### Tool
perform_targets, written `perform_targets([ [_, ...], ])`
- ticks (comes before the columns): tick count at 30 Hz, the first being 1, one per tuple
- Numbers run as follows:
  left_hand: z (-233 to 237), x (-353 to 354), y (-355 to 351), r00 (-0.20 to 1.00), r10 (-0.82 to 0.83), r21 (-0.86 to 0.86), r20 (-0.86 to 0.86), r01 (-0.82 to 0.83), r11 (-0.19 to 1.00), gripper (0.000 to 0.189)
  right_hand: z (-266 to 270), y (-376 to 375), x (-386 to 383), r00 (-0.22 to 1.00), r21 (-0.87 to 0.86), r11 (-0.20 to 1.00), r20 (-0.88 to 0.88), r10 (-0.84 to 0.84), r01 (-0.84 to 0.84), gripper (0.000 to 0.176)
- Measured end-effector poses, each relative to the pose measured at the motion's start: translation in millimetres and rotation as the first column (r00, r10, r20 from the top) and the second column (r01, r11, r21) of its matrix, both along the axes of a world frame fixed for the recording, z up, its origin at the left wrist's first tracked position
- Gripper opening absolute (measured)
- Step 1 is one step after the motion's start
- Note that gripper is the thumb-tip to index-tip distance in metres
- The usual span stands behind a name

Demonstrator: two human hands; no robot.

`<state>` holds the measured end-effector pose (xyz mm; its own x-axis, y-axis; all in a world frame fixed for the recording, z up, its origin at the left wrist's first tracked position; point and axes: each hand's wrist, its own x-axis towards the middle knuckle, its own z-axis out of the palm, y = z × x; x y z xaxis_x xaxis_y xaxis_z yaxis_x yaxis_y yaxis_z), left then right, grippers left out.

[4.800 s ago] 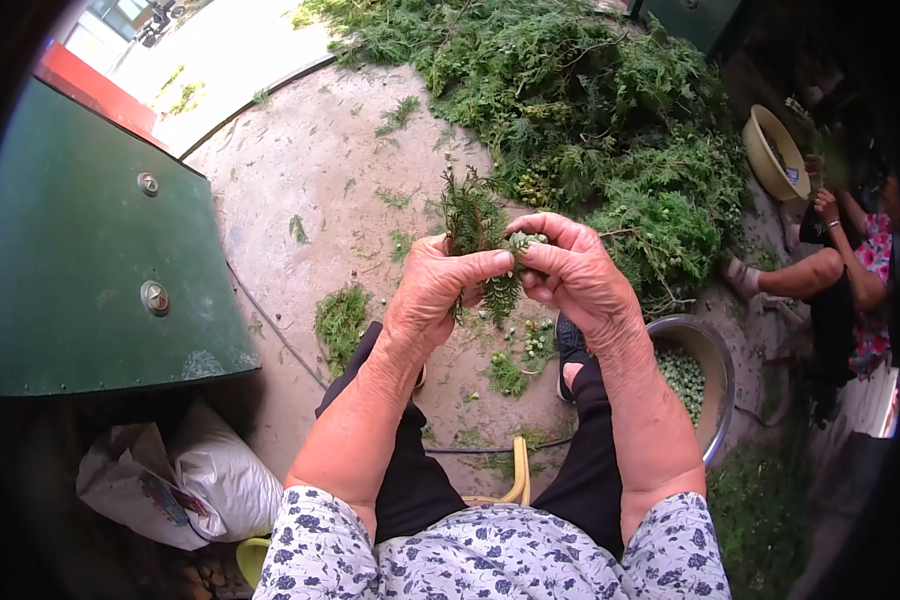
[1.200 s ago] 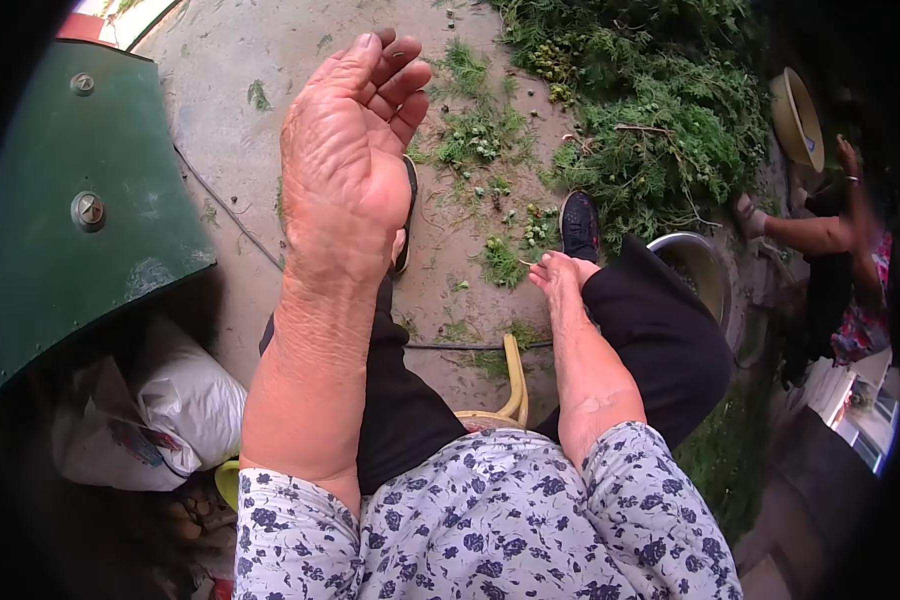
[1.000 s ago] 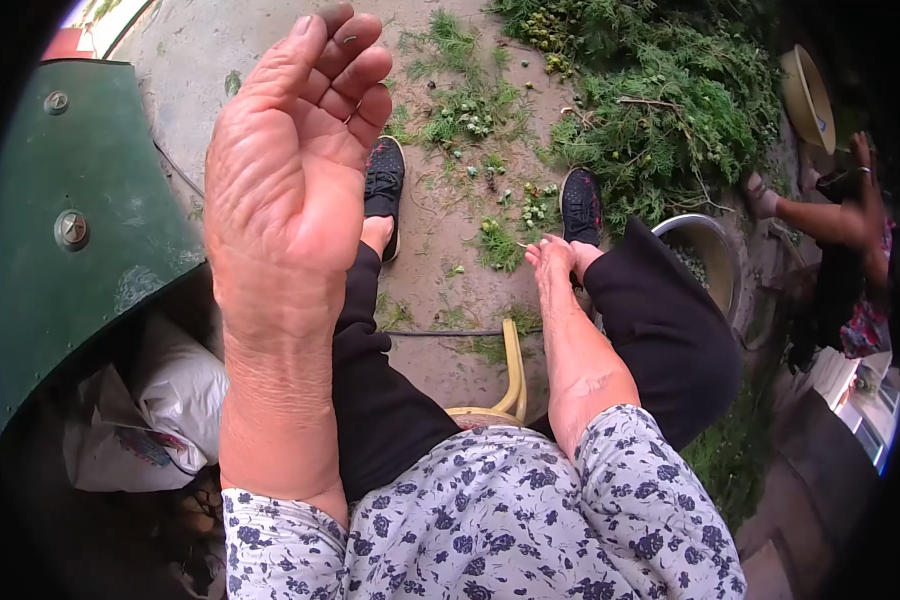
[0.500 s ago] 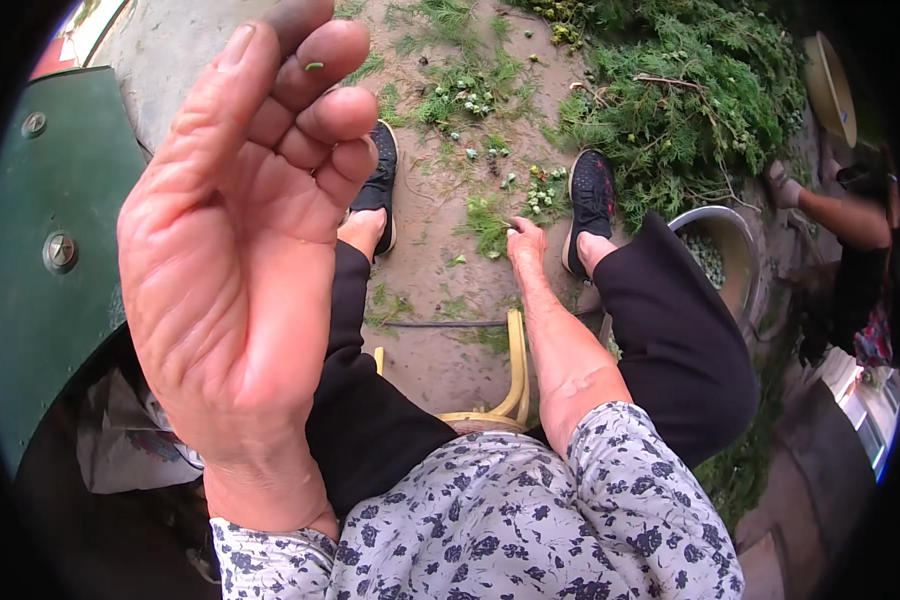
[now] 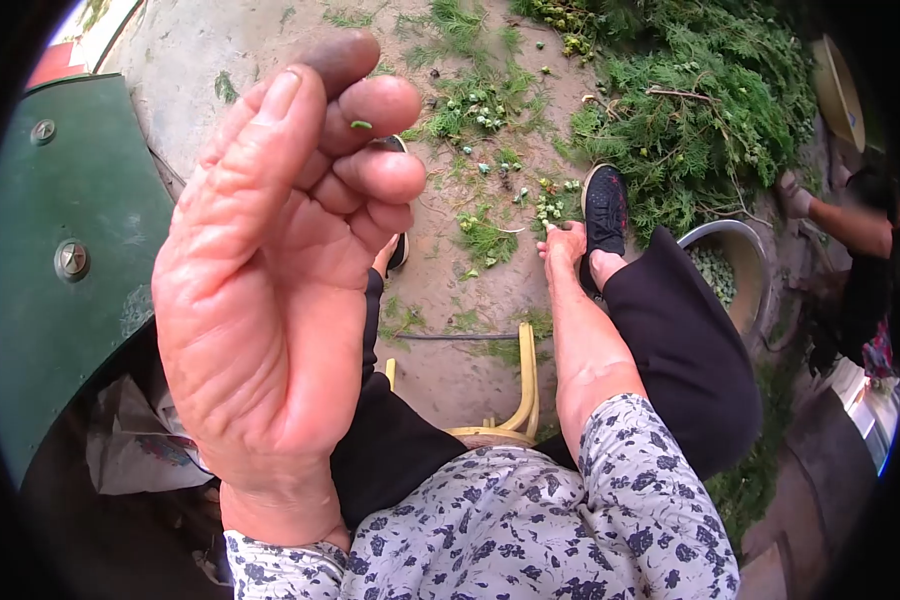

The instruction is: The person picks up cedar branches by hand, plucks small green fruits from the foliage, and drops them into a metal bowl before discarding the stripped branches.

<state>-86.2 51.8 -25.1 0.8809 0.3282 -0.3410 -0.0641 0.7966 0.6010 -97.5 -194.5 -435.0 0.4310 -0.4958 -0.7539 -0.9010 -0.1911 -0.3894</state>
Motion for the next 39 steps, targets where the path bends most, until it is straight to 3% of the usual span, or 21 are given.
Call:
perform_targets([
  [2,-0.7,0.3,2.6,0.999,0.029,-0.007,-0.034,-0.029,1.0,0.033,-18.8,-3.2,-4.3,0.947,-0.286,0.903,-0.092,0.307,-0.32,0.041],
  [3,6.5,3.0,15.1,0.988,-0.085,0.05,-0.13,0.092,0.994,0.033,4.4,7.2,4.9,0.946,-0.308,0.896,-0.162,0.282,-0.32,0.036],
  [4,6.6,3.6,15.4,0.988,-0.083,0.056,-0.128,0.091,0.994,0.033,16.5,10.7,10.3,0.946,-0.304,0.897,-0.158,0.284,-0.32,0.036],
  [6,6.3,4.1,13.3,0.988,-0.091,0.073,-0.126,0.101,0.992,0.033,29.6,13.0,13.5,0.869,-0.306,0.813,-0.151,0.472,-0.495,0.025],
  [7,7.1,4.8,13.2,0.986,-0.1,0.072,-0.134,0.11,0.991,0.033,23.8,13.7,8.6,0.876,-0.387,0.803,-0.025,0.483,-0.453,0.015],
  [8,7.0,5.8,13.8,0.986,-0.101,0.072,-0.132,0.111,0.991,0.033,22.8,16.1,8.5,0.876,-0.388,0.803,-0.023,0.482,-0.452,0.015],
  [10,6.5,5.8,15.3,0.985,-0.094,0.062,-0.143,0.104,0.993,0.033,23.4,21.9,8.2,0.889,-0.292,0.851,0.006,0.457,-0.436,0.015],
  [11,6.6,5.3,15.6,0.986,-0.092,0.061,-0.142,0.101,0.993,0.033,-3.6,22.4,3.0,0.942,-0.226,0.93,0.1,0.319,-0.291,0.011],
  [12,6.8,5.6,16.1,0.988,-0.079,0.051,-0.134,0.086,0.995,0.032,-2.9,25.2,3.8,0.941,-0.228,0.929,0.103,0.322,-0.293,0.011],
  [13,7.6,6.0,16.4,0.99,-0.066,0.041,-0.124,0.072,0.997,0.031,-1.8,29.2,4.2,0.978,-0.024,0.998,0.197,0.064,-0.061,0.009],
  [14,8.2,6.6,16.3,0.991,-0.064,0.041,-0.115,0.069,0.997,0.031,-1.0,32.8,6.2,0.949,0.198,0.967,0.236,-0.207,0.162,0.008],
  [18,12.0,8.0,13.6,0.987,-0.033,0.068,-0.156,0.044,0.997,0.028,41.4,43.6,17.6,0.888,0.505,0.844,0.286,-0.359,0.179,0.019],
  [19,12.2,8.2,12.4,0.986,-0.019,0.085,-0.169,0.034,0.996,0.027,49.1,45.8,23.0,0.887,0.541,0.825,0.286,-0.363,0.164,0.031],
  [20,11.9,7.9,12.0,0.988,-0.016,0.09,-0.154,0.03,0.995,0.027,57.2,49.0,26.9,0.883,0.547,0.823,0.298,-0.363,0.154,0.031],
  [22,10.3,8.4,12.5,0.988,-0.015,0.083,-0.152,0.027,0.996,0.026,83.5,61.6,38.8,0.836,0.667,0.715,0.256,-0.485,0.21,0.042],
  [23,10.1,9.0,11.9,0.987,0.002,0.103,-0.164,0.015,0.995,0.025,92.1,64.3,46.2,0.866,0.67,0.719,0.236,-0.442,0.185,0.052],
  [26,8.9,10.6,10.2,0.975,0.034,0.159,-0.22,0.001,0.987,0.02,145.7,88.0,65.7,0.824,0.735,0.66,0.271,-0.497,0.157,0.051],
  [32,-4.0,14.9,-4.0,0.923,0.171,0.314,-0.344,-0.059,0.948,0.039,284.7,118.7,97.4,0.792,0.855,0.503,0.392,-0.468,-0.125,0.032],
  [34,-7.3,15.3,-12.7,0.938,0.137,0.323,-0.319,-0.028,0.946,0.042,330.7,127.2,98.0,0.775,0.846,0.45,0.481,-0.411,-0.286,0.031],
  [36,0.1,17.6,-19.3,0.96,0.001,0.234,-0.281,0.067,0.97,0.043,365.4,134.3,93.6,0.751,0.838,0.409,0.521,-0.405,-0.362,0.032],
  [39,4.4,21.5,-23.1,0.99,-0.026,0.177,-0.139,0.051,0.983,0.035,397.8,137.8,80.1,0.698,0.788,0.368,0.612,-0.373,-0.494,0.032],
])
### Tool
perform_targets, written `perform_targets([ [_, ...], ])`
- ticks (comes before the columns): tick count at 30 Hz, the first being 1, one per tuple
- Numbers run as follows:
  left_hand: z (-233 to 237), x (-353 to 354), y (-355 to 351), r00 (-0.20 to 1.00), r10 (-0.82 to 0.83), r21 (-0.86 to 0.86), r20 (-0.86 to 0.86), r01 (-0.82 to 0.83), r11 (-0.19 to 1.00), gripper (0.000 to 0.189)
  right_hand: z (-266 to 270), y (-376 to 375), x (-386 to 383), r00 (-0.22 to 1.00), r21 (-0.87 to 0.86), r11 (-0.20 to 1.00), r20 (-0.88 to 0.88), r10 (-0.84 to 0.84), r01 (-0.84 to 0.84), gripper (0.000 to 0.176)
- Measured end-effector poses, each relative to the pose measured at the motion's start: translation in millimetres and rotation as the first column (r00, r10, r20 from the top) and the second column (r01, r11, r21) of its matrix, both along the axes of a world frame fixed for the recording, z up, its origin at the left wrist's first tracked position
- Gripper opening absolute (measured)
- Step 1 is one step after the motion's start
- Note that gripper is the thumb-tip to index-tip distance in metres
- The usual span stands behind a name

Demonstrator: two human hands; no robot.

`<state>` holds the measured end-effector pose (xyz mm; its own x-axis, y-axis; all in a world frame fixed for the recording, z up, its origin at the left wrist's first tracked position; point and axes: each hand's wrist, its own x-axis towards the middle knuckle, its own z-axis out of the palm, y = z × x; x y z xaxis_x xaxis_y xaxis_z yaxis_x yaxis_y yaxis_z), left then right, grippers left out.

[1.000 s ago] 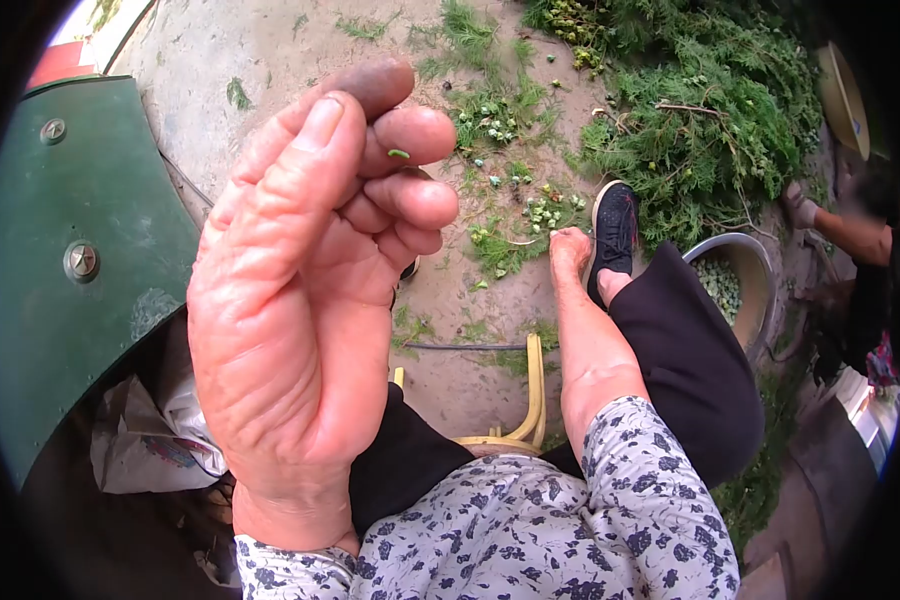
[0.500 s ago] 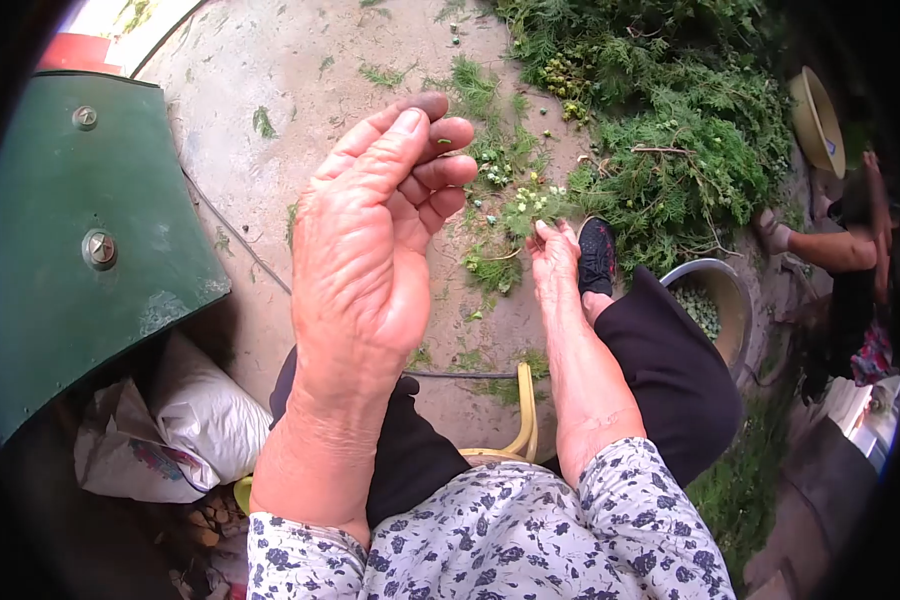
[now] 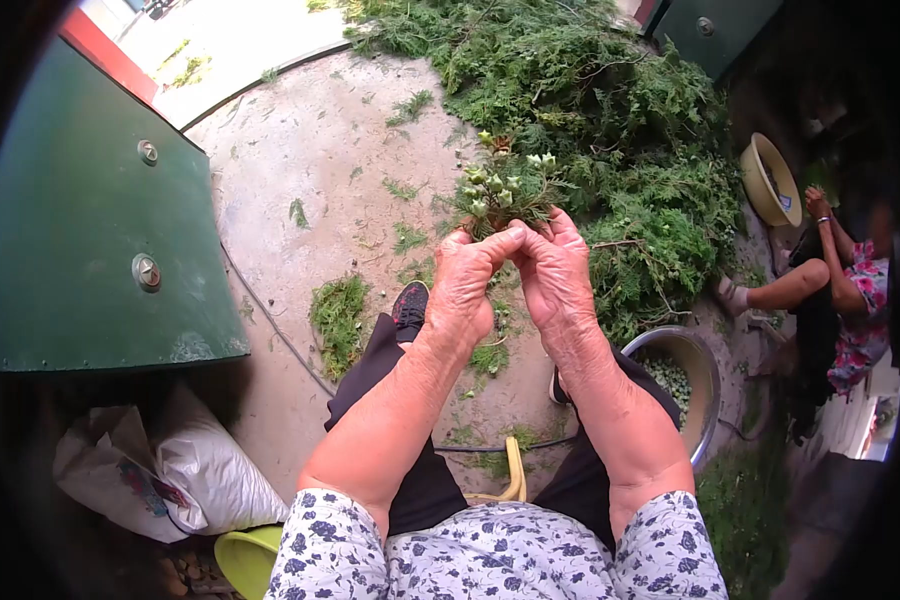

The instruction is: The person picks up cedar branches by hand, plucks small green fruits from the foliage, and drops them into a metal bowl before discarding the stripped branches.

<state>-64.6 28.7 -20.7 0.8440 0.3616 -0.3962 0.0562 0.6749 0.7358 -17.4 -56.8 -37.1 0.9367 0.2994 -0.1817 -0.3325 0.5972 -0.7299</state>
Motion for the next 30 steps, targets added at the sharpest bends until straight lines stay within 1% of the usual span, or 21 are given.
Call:
perform_targets([
  [2,5.9,1.3,2.3,0.987,-0.07,-0.135,0.145,0.09,0.987,0.023,6.7,-2.1,-8.8,0.997,-0.053,0.998,0.061,0.044,-0.041,0.031],
  [3,6.6,1.7,3.0,0.986,-0.068,-0.131,0.155,0.089,0.987,0.023,8.9,-3.8,-13.1,0.992,-0.113,0.991,0.101,0.082,-0.07,0.03],
  [4,6.4,2.2,3.1,0.986,-0.085,-0.163,0.146,0.109,0.981,0.019,15.5,-4.0,-18.2,0.989,-0.193,0.98,0.127,0.079,-0.053,0.019],
  [5,4.1,2.7,3.3,0.985,-0.103,-0.196,0.135,0.129,0.972,0.014,17.6,-5.6,-20.1,0.988,-0.192,0.98,0.134,0.08,-0.054,0.019],
  [8,-8.0,4.0,3.3,0.992,-0.061,-0.184,0.114,0.081,0.98,0.013,17.7,-9.9,-23.4,0.952,-0.404,0.909,0.223,0.212,-0.108,0.006],
  [9,-7.7,4.1,4.2,0.993,-0.044,-0.168,0.111,0.063,0.984,0.012,17.0,-12.5,-22.0,0.952,-0.402,0.909,0.223,0.211,-0.108,0.006],
  [11,-2.3,4.5,3.3,0.992,-0.004,-0.173,0.123,0.025,0.985,0.012,15.3,-23.7,-16.5,0.895,-0.59,0.784,0.221,0.387,-0.194,0.01],
  [12,0.2,4.9,3.5,0.992,0.019,-0.135,0.121,-0.002,0.991,0.012,18.3,-30.2,-11.7,0.901,-0.637,0.742,0.171,0.4,-0.208,0.012],
  [13,4.7,5.2,3.4,0.992,0.041,-0.098,0.121,-0.029,0.995,0.012,22.4,-34.9,-8.8,0.948,-0.645,0.752,0.132,0.289,-0.14,0.013],
  [15,9.6,5.5,1.6,0.989,0.025,-0.119,0.147,-0.008,0.993,0.015,24.6,-45.9,5.4,0.965,-0.596,0.8,0.243,0.101,0.066,0.017],
  [16,6.4,7.0,0.2,0.988,0.031,-0.062,0.154,-0.022,0.998,0.017,27.8,-51.5,12.9,0.948,-0.551,0.827,0.309,0.077,0.112,0.021],
  [17,4.2,8.4,-1.9,0.986,0.036,-0.004,0.161,-0.036,0.999,0.018,32.4,-55.5,17.8,0.941,-0.517,0.85,0.324,0.091,0.096,0.028],
  [19,6.5,8.4,-7.0,0.986,0.024,0.051,0.168,-0.033,0.998,0.02,41.0,-56.2,22.1,0.909,-0.605,0.786,0.388,0.155,0.124,0.033],
  [20,8.0,7.7,-9.6,0.982,0.013,0.084,0.187,-0.029,0.996,0.02,38.8,-56.0,23.9,0.912,-0.605,0.786,0.383,0.148,0.126,0.033],
  [22,8.5,7.4,-13.9,0.979,-0.006,0.117,0.204,-0.019,0.993,0.021,34.2,-56.2,26.8,0.872,-0.737,0.646,0.434,0.227,0.199,0.031],
  [23,8.1,7.3,-15.2,0.977,-0.03,0.135,0.209,0.001,0.991,0.021,37.0,-57.5,27.0,0.874,-0.738,0.644,0.431,0.222,0.2,0.031],
  [25,9.3,7.0,-16.9,0.976,-0.054,0.152,0.212,0.022,0.988,0.02,45.1,-59.2,26.6,0.843,-0.764,0.631,0.422,0.332,0.135,0.025],
  [26,11.3,6.6,-17.5,0.974,-0.095,0.133,0.205,0.069,0.989,0.019,42.6,-58.5,27.4,0.821,-0.75,0.627,0.483,0.304,0.209,0.019],
  [27,12.1,6.4,-18.4,0.97,-0.136,0.112,0.2,0.115,0.987,0.018,39.5,-59.1,28.1,0.823,-0.751,0.627,0.48,0.302,0.208,0.019],
  [29,11.3,6.4,-21.3,0.971,-0.154,0.123,0.184,0.133,0.983,0.016,34.9,-60.8,29.1,0.793,-0.729,0.596,0.561,0.236,0.338,0.016],
  [30,11.3,6.7,-22.9,0.97,-0.17,0.134,0.172,0.148,0.98,0.015,34.6,-61.2,28.2,0.794,-0.729,0.594,0.561,0.234,0.339,0.016],
])
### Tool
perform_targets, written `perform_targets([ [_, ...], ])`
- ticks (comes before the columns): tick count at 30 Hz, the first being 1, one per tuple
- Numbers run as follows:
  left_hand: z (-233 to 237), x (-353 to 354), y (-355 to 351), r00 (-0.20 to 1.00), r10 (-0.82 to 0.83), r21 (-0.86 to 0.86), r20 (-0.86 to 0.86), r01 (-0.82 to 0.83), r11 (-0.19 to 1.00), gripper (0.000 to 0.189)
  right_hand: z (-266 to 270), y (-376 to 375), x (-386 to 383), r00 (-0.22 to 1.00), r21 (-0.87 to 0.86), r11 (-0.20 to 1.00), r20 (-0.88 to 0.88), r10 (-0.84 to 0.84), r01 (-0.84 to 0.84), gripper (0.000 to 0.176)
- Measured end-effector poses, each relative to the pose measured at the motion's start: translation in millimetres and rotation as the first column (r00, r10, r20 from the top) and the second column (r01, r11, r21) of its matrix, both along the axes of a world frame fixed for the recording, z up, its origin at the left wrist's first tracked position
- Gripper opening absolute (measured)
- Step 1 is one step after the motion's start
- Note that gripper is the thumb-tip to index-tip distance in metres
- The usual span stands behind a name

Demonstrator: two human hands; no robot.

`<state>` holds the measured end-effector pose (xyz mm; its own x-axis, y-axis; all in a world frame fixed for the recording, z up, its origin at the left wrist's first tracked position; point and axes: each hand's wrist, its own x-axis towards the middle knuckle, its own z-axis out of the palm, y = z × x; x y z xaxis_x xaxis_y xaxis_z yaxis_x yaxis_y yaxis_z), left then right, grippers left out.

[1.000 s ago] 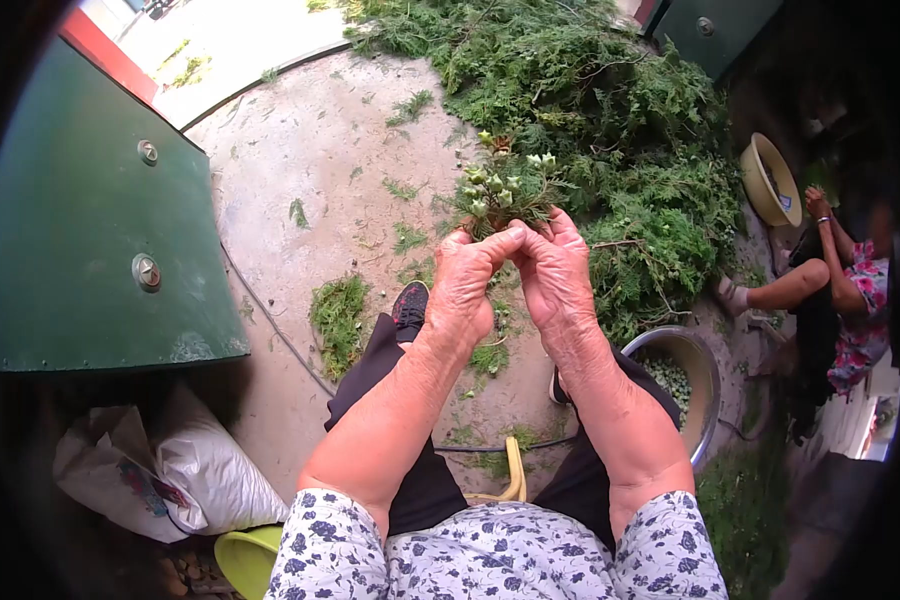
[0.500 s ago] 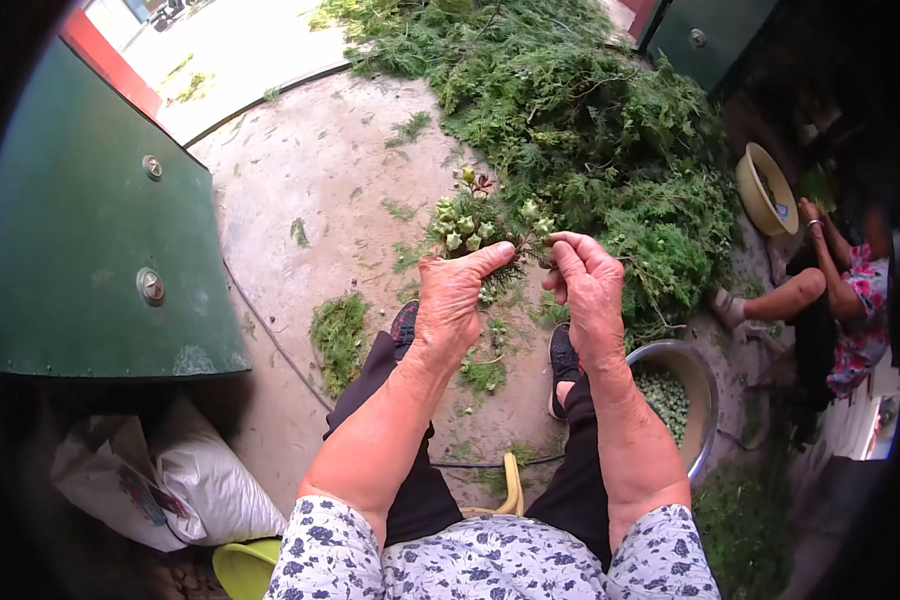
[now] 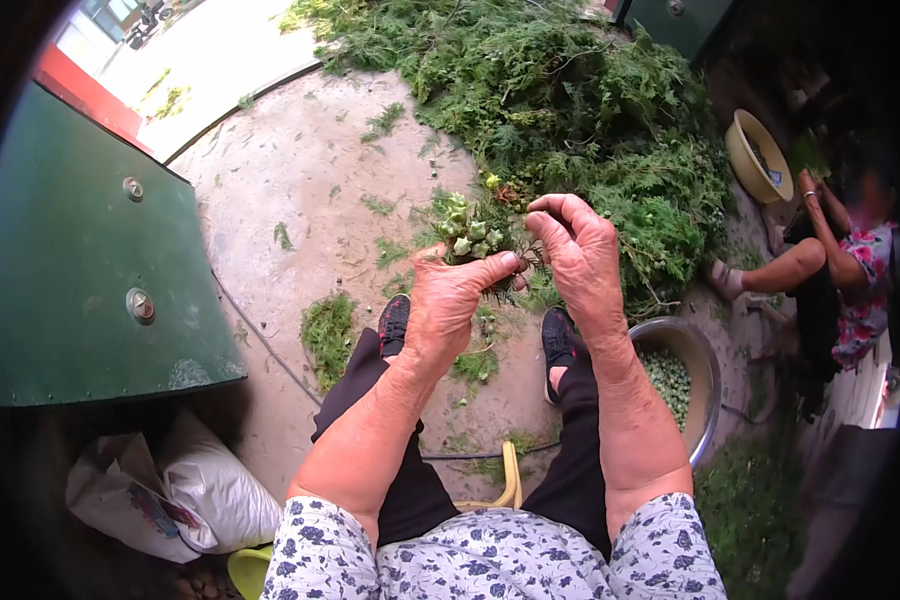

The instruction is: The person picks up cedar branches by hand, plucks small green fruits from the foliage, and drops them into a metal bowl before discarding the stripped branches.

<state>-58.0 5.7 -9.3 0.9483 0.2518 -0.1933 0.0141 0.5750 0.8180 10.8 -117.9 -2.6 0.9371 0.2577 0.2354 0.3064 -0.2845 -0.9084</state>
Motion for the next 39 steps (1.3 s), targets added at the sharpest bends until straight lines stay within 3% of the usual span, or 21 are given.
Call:
perform_targets([
  [3,4.3,1.8,-4.6,1.0,0.006,-0.101,-0.015,-0.008,0.995,0.014,0.2,1.8,-2.8,0.996,0.046,0.996,-0.032,-0.08,0.081,0.013],
  [5,3.4,3.5,-6.7,1.0,-0.001,-0.093,-0.011,0.0,0.996,0.015,-1.4,3.5,-3.3,0.92,0.359,0.915,-0.391,-0.033,0.185,0.011],
  [9,3.2,5.9,-11.7,1.0,-0.01,-0.134,-0.021,0.007,0.991,0.015,-10.2,5.1,-2.3,0.893,0.48,0.839,-0.449,-0.017,0.258,0.01],
  [11,5.4,6.8,-12.5,1.0,-0.011,-0.134,-0.009,0.009,0.991,0.015,-11.1,7.0,-2.1,0.971,0.202,0.95,-0.065,-0.229,0.238,0.009],
  [13,6.8,3.9,-11.6,1.0,-0.009,-0.135,0.003,0.01,0.991,0.015,-7.7,4.6,1.9,0.968,0.206,0.947,-0.099,-0.229,0.245,0.008],
  [15,6.6,-4.0,-9.6,0.999,-0.038,-0.115,-0.034,0.034,0.993,0.014,-11.0,-11.1,24.5,0.912,0.486,0.785,-0.329,-0.243,0.385,0.009],
  [16,5.3,-4.1,-8.9,0.999,-0.037,-0.115,-0.036,0.032,0.993,0.014,-6.0,-18.1,31.8,0.894,0.537,0.735,-0.393,-0.217,0.414,0.011],
  [17,3.0,-3.9,-6.9,0.998,-0.054,-0.091,-0.03,0.051,0.995,0.014,-10.3,-24.4,37.4,0.923,0.606,0.73,-0.373,-0.089,0.316,0.013],
  [19,0.1,-1.3,-4.2,0.997,-0.067,-0.062,-0.024,0.065,0.996,0.015,-6.3,-19.5,32.8,0.87,0.708,0.629,-0.484,0.098,0.322,0.016],
  [23,-4.0,1.0,-7.1,0.997,-0.071,0.07,-0.004,0.071,0.995,0.019,16.0,-13.3,10.6,0.794,0.757,0.573,-0.54,0.28,0.313,0.018],
  [25,-3.7,0.6,-9.3,1.0,-0.025,0.08,0.003,0.024,0.997,0.019,10.5,-18.7,7.1,0.799,0.657,0.749,-0.493,0.344,0.083,0.013],
  [26,-3.1,0.9,-9.5,1.0,-0.025,0.081,0.002,0.025,0.996,0.019,11.4,-20.1,5.5,0.804,0.5,0.866,-0.52,0.29,0.011,0.011],
  [27,-2.2,1.4,-9.4,0.999,-0.048,0.067,-0.001,0.048,0.997,0.018,12.6,-19.7,4.0,0.803,0.501,0.865,-0.52,0.289,0.013,0.011],
  [29,-2.7,2.4,-8.9,0.997,-0.071,0.052,-0.004,0.071,0.996,0.018,14.4,-16.8,1.4,0.951,0.117,0.961,-0.153,0.268,-0.252,0.016],
  [30,-4.6,3.1,-8.4,0.997,-0.079,0.067,0.013,0.078,0.995,0.018,14.0,-17.0,1.8,0.941,0.063,0.959,-0.186,0.282,-0.275,0.024],
  [32,-8.9,4.4,-5.5,0.996,-0.088,0.081,0.03,0.085,0.993,0.018,12.5,-16.3,1.1,0.95,0.038,0.958,-0.126,0.287,-0.285,0.024],
  [34,-15.2,5.3,-0.9,0.984,-0.175,0.276,0.021,0.162,0.947,0.019,9.2,-14.1,-0.9,0.957,0.041,0.958,-0.041,0.286,-0.285,0.026],
  [35,-23.3,5.7,0.4,0.984,-0.176,0.276,0.02,0.163,0.947,0.019,6.2,-13.7,-1.0,0.957,0.041,0.958,-0.043,0.285,-0.284,0.026],
  [37,-31.2,6.6,1.9,0.968,-0.195,0.57,0.157,0.072,0.819,0.02,1.7,-13.2,-1.3,0.962,-0.034,0.966,0.081,0.26,-0.258,0.024],
  [38,-31.9,5.1,1.9,0.968,-0.195,0.57,0.157,0.073,0.819,0.02,2.0,-12.7,-1.9,0.962,-0.034,0.966,0.08,0.259,-0.257,0.024],
  [39,-17.9,3.2,0.6,0.984,-0.171,0.394,0.054,0.137,0.909,0.02,3.0,-12.1,-2.6,0.973,-0.035,0.975,0.067,0.22,-0.218,0.023],
])
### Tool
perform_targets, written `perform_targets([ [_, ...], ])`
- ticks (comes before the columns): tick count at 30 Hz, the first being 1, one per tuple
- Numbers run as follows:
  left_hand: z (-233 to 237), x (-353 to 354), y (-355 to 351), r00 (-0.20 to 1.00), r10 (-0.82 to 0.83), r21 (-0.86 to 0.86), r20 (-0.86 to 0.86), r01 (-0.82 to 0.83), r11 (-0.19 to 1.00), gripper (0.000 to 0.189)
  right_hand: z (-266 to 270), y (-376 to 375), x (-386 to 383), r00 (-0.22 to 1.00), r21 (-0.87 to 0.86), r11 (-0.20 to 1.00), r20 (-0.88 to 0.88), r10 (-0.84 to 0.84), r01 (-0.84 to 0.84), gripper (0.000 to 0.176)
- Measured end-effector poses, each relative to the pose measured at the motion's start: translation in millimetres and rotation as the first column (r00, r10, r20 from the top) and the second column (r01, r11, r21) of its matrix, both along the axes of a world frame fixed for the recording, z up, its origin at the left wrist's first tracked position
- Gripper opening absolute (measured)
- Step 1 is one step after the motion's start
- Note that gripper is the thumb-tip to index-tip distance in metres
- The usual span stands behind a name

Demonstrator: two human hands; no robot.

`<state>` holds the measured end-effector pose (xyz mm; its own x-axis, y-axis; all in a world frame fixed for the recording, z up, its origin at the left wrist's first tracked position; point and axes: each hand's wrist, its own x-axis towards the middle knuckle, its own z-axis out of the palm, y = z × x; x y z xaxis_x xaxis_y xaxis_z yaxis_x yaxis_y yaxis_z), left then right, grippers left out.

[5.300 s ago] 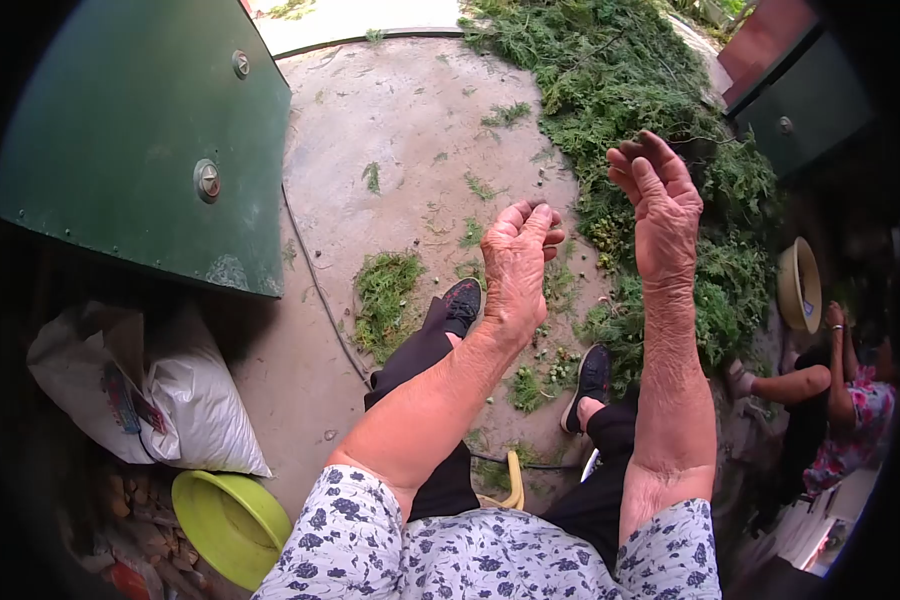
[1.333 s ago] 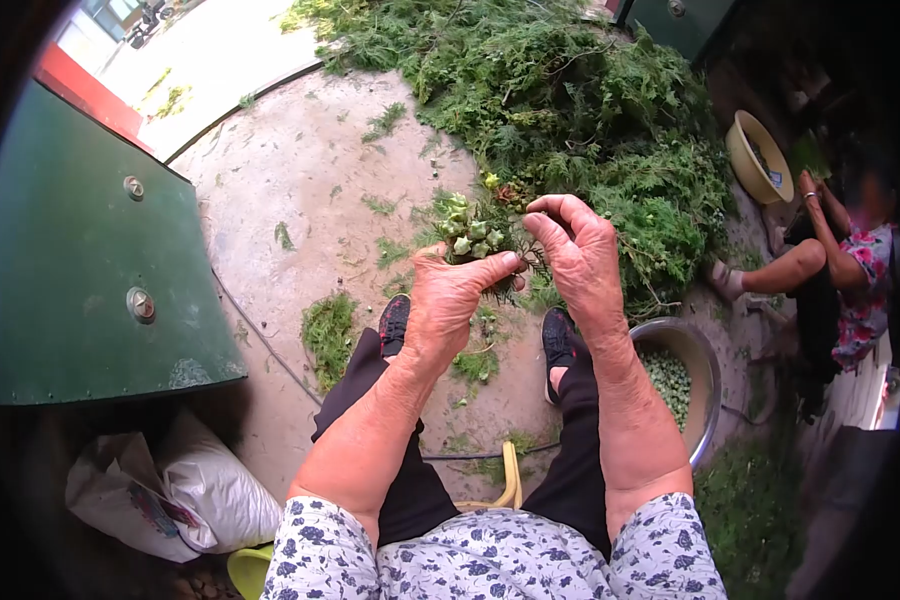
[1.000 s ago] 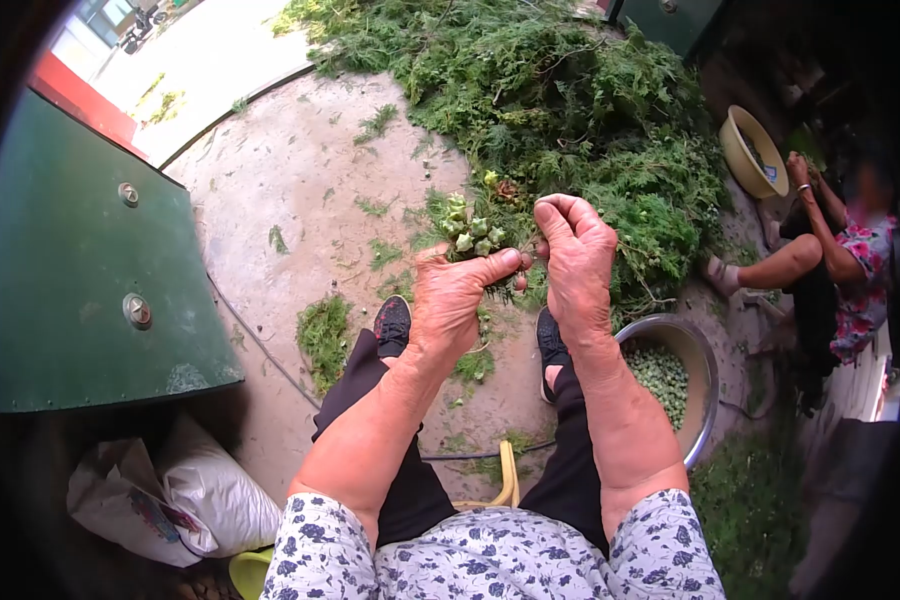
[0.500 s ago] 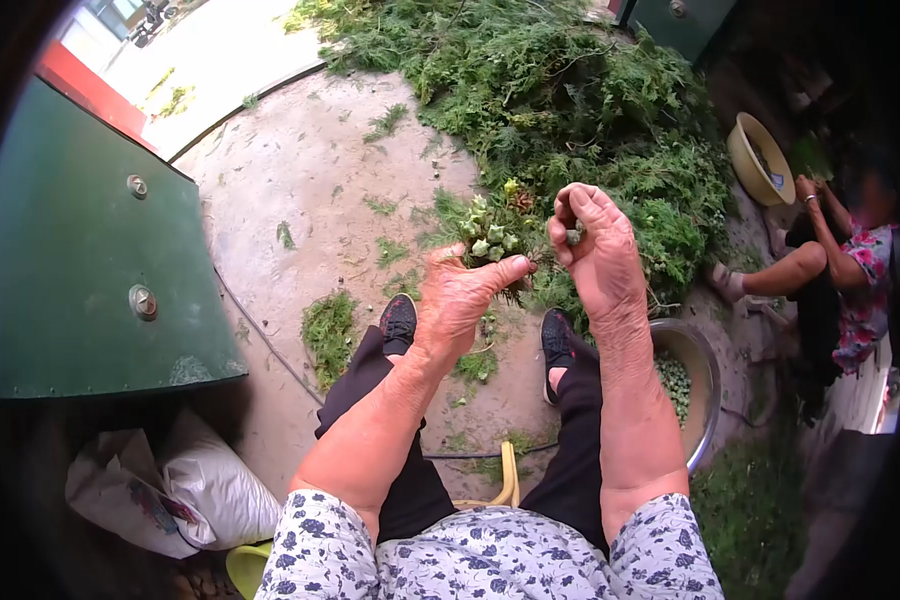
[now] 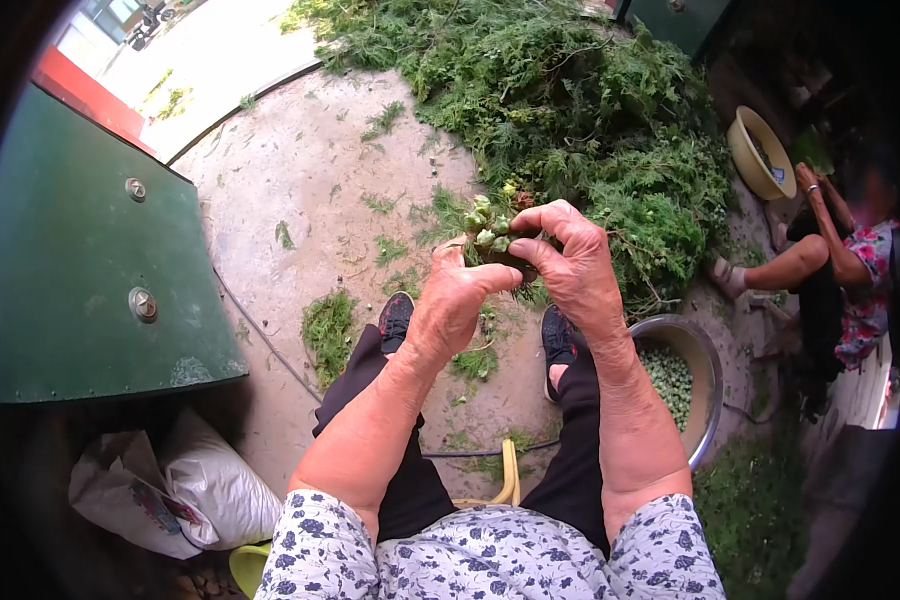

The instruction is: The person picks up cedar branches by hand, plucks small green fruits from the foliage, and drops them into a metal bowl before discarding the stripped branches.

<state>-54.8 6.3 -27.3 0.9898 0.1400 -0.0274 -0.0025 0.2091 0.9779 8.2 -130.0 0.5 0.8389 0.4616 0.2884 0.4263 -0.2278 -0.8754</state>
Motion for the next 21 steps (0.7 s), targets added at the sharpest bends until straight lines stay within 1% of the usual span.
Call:
perform_targets([
  [1,10.9,-1.2,-0.8,0.99,-0.008,-0.183,-0.139,-0.018,0.983,0.019,1.3,0.4,-0.4,0.999,-0.004,0.999,-0.012,-0.041,0.041,0.022],
  [2,16.0,-1.6,-0.6,0.99,-0.008,-0.183,-0.138,-0.017,0.983,0.019,2.9,0.6,-0.7,0.999,-0.004,0.999,-0.012,-0.042,0.041,0.022],
  [4,22.8,-2.6,0.4,0.97,0.065,-0.296,-0.233,-0.134,0.946,0.017,5.2,0.9,-1.3,0.998,-0.012,0.998,-0.029,-0.056,0.056,0.019],
  [6,21.6,-1.7,2.0,0.965,0.072,-0.286,-0.25,-0.144,0.947,0.015,3.7,1.6,-2.3,0.998,-0.016,0.998,-0.02,-0.054,0.054,0.019],
  [8,12.5,-1.5,4.2,0.983,0.037,-0.229,-0.18,-0.078,0.97,0.013,1.7,2.3,-2.0,0.999,-0.02,0.998,-0.011,-0.052,0.051,0.018],
  [9,12.9,-2.2,3.7,0.983,0.038,-0.229,-0.18,-0.079,0.97,0.013,0.5,1.9,-1.2,0.997,-0.013,0.999,-0.059,-0.043,0.043,0.014],
  [10,13.8,-3.1,2.8,0.982,0.033,-0.266,-0.186,-0.083,0.961,0.012,0.0,1.4,-0.6,0.994,-0.005,0.999,-0.106,-0.035,0.035,0.011],
  [11,14.3,-3.4,1.9,0.981,0.028,-0.302,-0.191,-0.086,0.95,0.011,1.9,0.8,-0.6,0.994,-0.005,0.999,-0.106,-0.034,0.034,0.011],
  [12,13.7,-3.1,1.2,0.981,0.029,-0.302,-0.191,-0.087,0.949,0.011,5.4,-0.2,-1.1,0.895,0.147,0.987,-0.446,0.013,0.06,0.009],
  [13,12.7,-2.5,0.7,0.982,0.035,-0.348,-0.186,-0.099,0.932,0.011,7.3,-1.0,-1.2,0.687,0.278,0.951,-0.718,0.111,0.136,0.008],
  [14,12.1,-2.2,0.4,0.983,0.042,-0.394,-0.181,-0.111,0.912,0.011,4.1,-1.1,-0.6,0.687,0.277,0.951,-0.718,0.112,0.135,0.008],
  [15,11.9,-2.1,0.0,0.983,0.043,-0.394,-0.181,-0.112,0.912,0.011,-2.9,-1.1,0.3,0.63,0.414,0.879,-0.754,0.185,0.237,0.008],
  [16,11.8,-2.4,-0.2,0.982,0.061,-0.425,-0.181,-0.134,0.895,0.011,-10.3,-1.7,1.3,0.576,0.526,0.778,-0.772,0.268,0.343,0.009],
  [17,11.6,-2.7,-0.4,0.98,0.079,-0.455,-0.182,-0.155,0.877,0.011,-17.0,-6.2,8.0,0.59,0.607,0.721,-0.731,0.342,0.334,0.01],
  [18,12.2,-3.4,-0.3,0.98,0.078,-0.455,-0.182,-0.155,0.877,0.011,-13.1,-5.6,10.2,0.591,0.607,0.721,-0.731,0.342,0.334,0.01],
  [20,14.5,-4.5,0.3,0.973,0.113,-0.407,-0.2,-0.187,0.894,0.012,0.3,-5.2,12.5,0.663,0.604,0.703,-0.705,0.253,0.374,0.011],
  [21,13.7,-4.2,0.9,0.973,0.115,-0.407,-0.2,-0.189,0.894,0.012,2.1,-8.2,14.2,0.671,0.611,0.722,-0.687,0.279,0.324,0.016],
])
